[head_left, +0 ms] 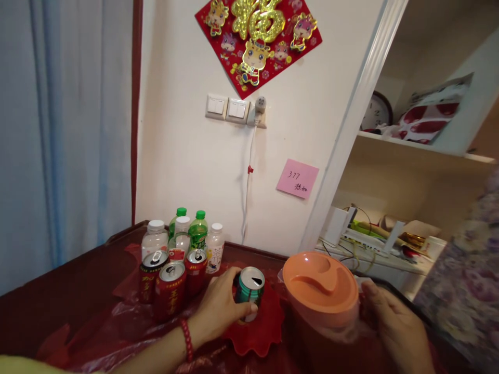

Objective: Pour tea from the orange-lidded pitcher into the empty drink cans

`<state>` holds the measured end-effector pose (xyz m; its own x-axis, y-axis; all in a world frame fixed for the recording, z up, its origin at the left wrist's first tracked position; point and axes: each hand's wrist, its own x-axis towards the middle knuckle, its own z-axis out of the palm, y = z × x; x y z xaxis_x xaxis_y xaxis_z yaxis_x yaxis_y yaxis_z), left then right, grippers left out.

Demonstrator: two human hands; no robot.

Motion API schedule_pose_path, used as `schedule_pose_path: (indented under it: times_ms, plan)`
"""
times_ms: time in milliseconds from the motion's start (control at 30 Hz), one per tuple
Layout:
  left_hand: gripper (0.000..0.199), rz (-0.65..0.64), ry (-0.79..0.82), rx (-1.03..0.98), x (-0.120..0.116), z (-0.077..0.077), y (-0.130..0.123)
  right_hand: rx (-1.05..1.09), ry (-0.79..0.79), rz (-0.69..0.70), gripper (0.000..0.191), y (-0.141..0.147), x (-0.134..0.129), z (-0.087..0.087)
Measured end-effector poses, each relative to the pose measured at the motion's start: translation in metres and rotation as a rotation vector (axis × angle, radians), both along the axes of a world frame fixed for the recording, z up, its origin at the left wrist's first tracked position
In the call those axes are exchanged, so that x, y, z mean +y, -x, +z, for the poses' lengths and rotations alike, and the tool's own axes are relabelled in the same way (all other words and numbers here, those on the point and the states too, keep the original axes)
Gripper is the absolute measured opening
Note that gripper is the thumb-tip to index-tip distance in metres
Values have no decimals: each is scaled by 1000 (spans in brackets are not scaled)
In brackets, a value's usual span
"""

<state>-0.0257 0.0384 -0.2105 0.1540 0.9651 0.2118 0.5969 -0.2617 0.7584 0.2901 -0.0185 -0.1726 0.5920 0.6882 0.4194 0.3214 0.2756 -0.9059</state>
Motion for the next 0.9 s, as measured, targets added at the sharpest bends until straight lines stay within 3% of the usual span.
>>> schedule_pose_path:
  times_ms: [100,267,400,700,900]
  plan:
    - [60,-16,22,3,-5,5,-3,-29,96,-71,50,6,-4,3]
    - [64,-17,48,4,-12,10,-5,-106,124,-121,54,9,-6,5]
    - [66,-18,76,21,-15,12,-6,-114,111,-117,56,9,-5,3]
    - [70,-26,85,53,-18,12,-7,-170,267,-131,59,17,-13,14]
    - [68,-33,58,47,-16,8,-9,-175,292,-136,53,20,-14,14]
